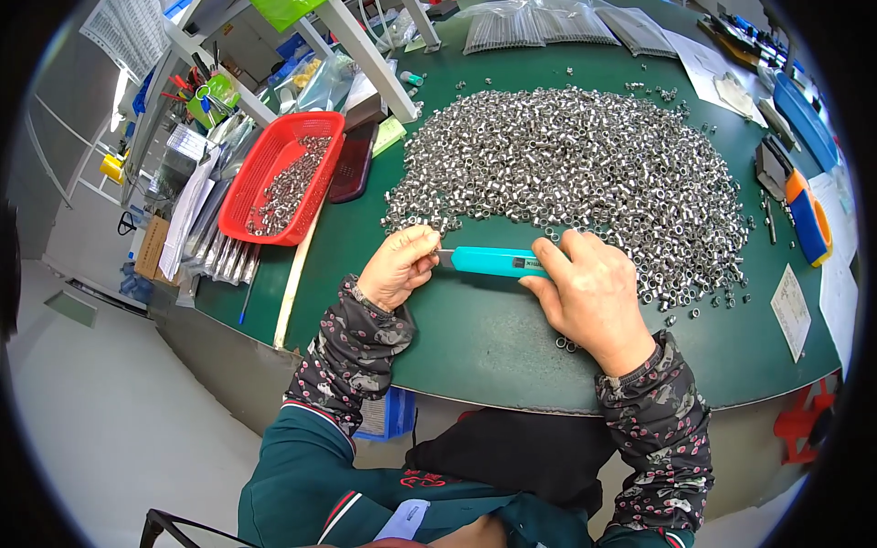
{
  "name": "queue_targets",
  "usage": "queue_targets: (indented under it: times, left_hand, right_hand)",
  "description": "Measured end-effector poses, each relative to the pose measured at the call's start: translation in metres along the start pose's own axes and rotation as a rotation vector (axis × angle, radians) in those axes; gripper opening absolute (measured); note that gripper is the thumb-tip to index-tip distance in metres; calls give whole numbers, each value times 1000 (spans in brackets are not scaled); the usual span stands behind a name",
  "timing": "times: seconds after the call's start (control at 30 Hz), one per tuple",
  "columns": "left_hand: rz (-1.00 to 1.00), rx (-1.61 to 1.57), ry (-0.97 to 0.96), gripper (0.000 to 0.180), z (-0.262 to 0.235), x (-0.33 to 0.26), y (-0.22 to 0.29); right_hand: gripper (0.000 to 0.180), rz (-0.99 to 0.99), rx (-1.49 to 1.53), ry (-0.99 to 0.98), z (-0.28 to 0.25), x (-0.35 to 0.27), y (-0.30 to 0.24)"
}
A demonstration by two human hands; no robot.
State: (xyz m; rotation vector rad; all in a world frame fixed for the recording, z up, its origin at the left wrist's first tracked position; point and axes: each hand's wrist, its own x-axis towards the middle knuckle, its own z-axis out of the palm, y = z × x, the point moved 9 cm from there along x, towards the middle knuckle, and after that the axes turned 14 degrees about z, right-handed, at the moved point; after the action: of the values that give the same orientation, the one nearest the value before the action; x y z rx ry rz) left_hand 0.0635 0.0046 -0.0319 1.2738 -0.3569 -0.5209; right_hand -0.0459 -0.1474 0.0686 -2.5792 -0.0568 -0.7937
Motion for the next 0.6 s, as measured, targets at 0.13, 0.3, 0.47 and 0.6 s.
queue_targets:
  times: [0.13,0.3,0.47,0.6]
  left_hand:
    - [-57,-10,13,21,-2,-3,-2]
    - [-133,5,-135,20,8,-3,-5]
    - [-152,53,-197,19,8,-2,-9]
    - [-191,95,-210,17,11,-4,-12]
  right_hand:
    - [29,-41,-74,0,-2,1,-5]
    - [29,-95,-111,25,-9,4,-8]
    - [30,-171,-177,77,-16,6,-16]
    - [30,-206,-191,113,-20,7,-17]
